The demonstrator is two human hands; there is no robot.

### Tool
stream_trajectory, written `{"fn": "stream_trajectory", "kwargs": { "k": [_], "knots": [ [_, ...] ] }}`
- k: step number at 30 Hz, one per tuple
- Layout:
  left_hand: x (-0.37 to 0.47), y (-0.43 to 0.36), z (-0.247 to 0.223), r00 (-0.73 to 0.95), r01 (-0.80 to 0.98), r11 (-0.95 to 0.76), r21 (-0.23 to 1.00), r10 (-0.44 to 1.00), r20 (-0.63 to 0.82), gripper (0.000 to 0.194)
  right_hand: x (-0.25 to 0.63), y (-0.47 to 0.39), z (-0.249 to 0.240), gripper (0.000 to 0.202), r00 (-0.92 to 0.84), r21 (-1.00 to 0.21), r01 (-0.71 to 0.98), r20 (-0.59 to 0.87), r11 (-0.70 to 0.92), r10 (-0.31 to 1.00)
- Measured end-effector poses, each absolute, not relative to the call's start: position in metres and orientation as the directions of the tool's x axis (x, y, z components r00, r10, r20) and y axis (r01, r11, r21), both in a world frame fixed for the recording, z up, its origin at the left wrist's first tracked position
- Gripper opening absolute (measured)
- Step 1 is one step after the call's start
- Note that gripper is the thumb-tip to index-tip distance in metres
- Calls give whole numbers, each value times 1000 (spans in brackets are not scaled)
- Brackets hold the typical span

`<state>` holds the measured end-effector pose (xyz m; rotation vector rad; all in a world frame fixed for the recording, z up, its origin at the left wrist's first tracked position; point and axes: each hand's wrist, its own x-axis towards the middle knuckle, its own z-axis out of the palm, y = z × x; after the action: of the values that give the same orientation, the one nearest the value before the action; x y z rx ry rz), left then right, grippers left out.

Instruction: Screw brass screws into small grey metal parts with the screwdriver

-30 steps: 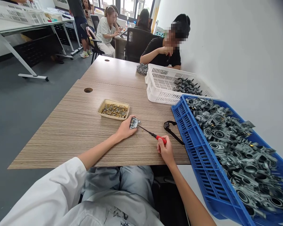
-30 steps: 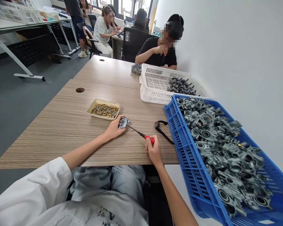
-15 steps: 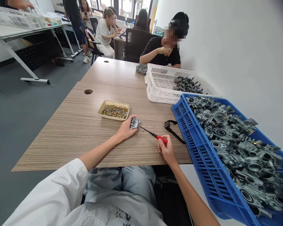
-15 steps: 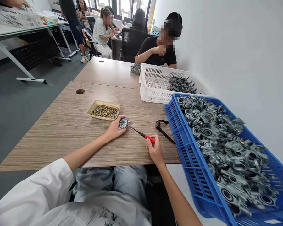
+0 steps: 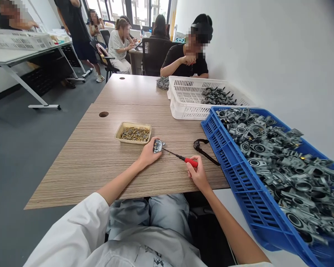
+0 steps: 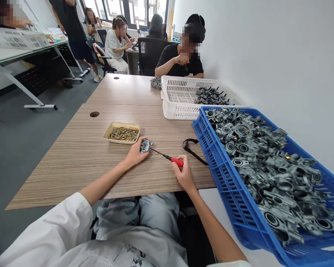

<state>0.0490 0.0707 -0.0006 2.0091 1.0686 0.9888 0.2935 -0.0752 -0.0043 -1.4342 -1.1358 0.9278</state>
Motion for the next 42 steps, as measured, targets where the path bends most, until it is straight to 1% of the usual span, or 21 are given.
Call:
{"fn": "stream_trajectory", "kwargs": {
  "k": [3,6,11,15,19,22,27,33,37,40,42],
  "knots": [
    [49,70,0,370,401,-445,801,878,303,56,293,-73,-5,38,264,-983,181,35,-13,964],
    [50,70,-1,364,430,-443,786,883,298,56,292,-70,-7,41,272,-978,209,66,8,960],
    [48,70,-2,388,474,-499,726,858,336,62,292,-66,-12,43,302,-971,236,119,46,946],
    [45,66,-2,414,477,-537,695,836,361,67,291,-66,-10,39,285,-973,212,146,86,948],
    [42,60,-2,401,467,-546,695,832,384,69,291,-68,-6,38,241,-978,165,166,128,956],
    [42,56,-1,383,478,-527,703,845,372,67,290,-68,-5,40,222,-980,139,174,145,960],
    [42,52,5,374,504,-493,709,865,335,65,290,-67,-7,43,249,-974,177,182,140,951],
    [41,48,4,381,498,-520,694,850,363,70,291,-67,-7,46,271,-970,213,176,119,947],
    [39,48,1,386,526,-517,676,853,352,69,292,-68,-7,39,263,-975,194,163,113,951],
    [37,49,0,359,518,-492,700,868,344,65,292,-69,-6,35,242,-970,189,196,152,950],
    [36,50,1,335,513,-460,724,884,325,62,291,-69,-5,33,254,-962,214,224,172,941]
  ]
}}
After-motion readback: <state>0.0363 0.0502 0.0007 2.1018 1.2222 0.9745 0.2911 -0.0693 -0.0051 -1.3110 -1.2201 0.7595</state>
